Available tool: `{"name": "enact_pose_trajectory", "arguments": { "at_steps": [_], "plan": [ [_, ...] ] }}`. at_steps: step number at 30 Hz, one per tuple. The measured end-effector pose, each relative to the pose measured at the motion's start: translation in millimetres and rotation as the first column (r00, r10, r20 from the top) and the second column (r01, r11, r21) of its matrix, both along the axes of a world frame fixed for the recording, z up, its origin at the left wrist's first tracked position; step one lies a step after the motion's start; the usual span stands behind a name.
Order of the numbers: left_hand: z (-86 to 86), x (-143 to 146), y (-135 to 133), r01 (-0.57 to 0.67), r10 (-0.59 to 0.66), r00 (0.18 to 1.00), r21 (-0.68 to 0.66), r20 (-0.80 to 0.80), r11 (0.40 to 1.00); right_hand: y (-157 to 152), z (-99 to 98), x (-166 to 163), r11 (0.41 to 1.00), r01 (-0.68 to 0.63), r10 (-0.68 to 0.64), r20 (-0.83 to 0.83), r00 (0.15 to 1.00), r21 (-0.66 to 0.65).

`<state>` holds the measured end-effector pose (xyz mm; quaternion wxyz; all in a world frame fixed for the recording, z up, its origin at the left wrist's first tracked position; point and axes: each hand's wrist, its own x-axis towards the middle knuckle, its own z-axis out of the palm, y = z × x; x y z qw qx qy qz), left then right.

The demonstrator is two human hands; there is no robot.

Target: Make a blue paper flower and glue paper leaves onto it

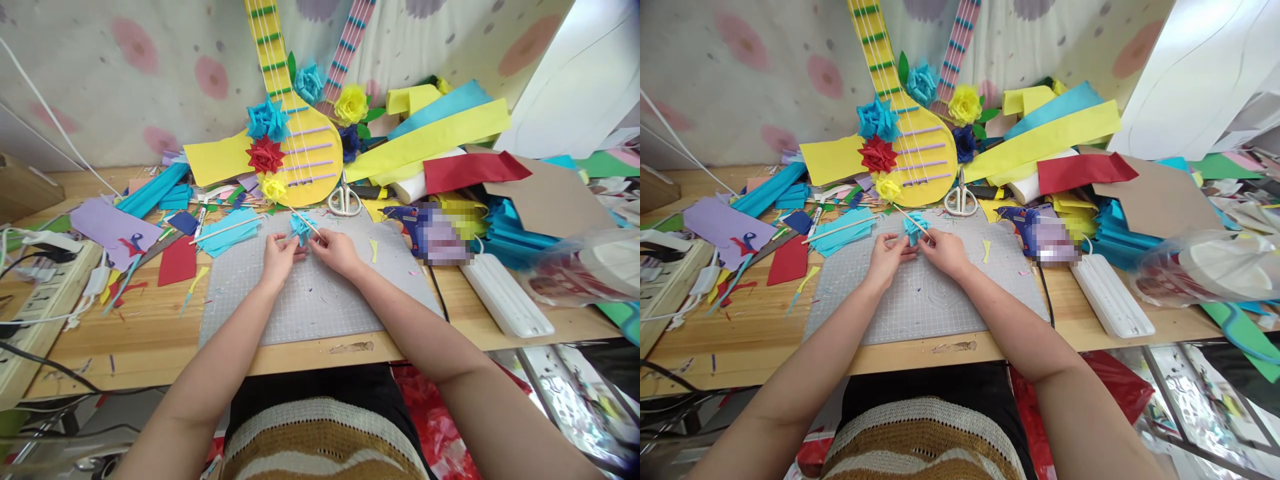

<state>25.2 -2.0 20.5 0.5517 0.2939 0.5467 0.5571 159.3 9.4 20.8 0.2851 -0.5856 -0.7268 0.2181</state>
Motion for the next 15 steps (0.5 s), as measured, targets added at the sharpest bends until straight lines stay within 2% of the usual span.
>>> {"name": "enact_pose_trajectory", "arguments": {
  "at_steps": [4, 7, 15],
  "plan": [
    [14.5, 1.6, -5.5, 0.112, -0.091, 0.979, -0.107, 0.184, 0.988, -0.7, 1.2, -0.4, 1.0, -0.02, 0.019, -0.075, 0.997, -0.006],
    [20.7, -0.1, -7.8, 0.195, -0.149, 0.944, -0.136, 0.293, 0.971, -0.9, 1.6, -0.1, 1.0, -0.029, 0.03, -0.103, 0.994, 0.005],
    [15.5, -2.7, -5.5, 0.152, -0.106, 0.943, -0.126, 0.316, 0.98, -0.7, -1.3, 3.1, 0.997, -0.067, 0.07, -0.145, 0.987, 0.023]
  ]
}}
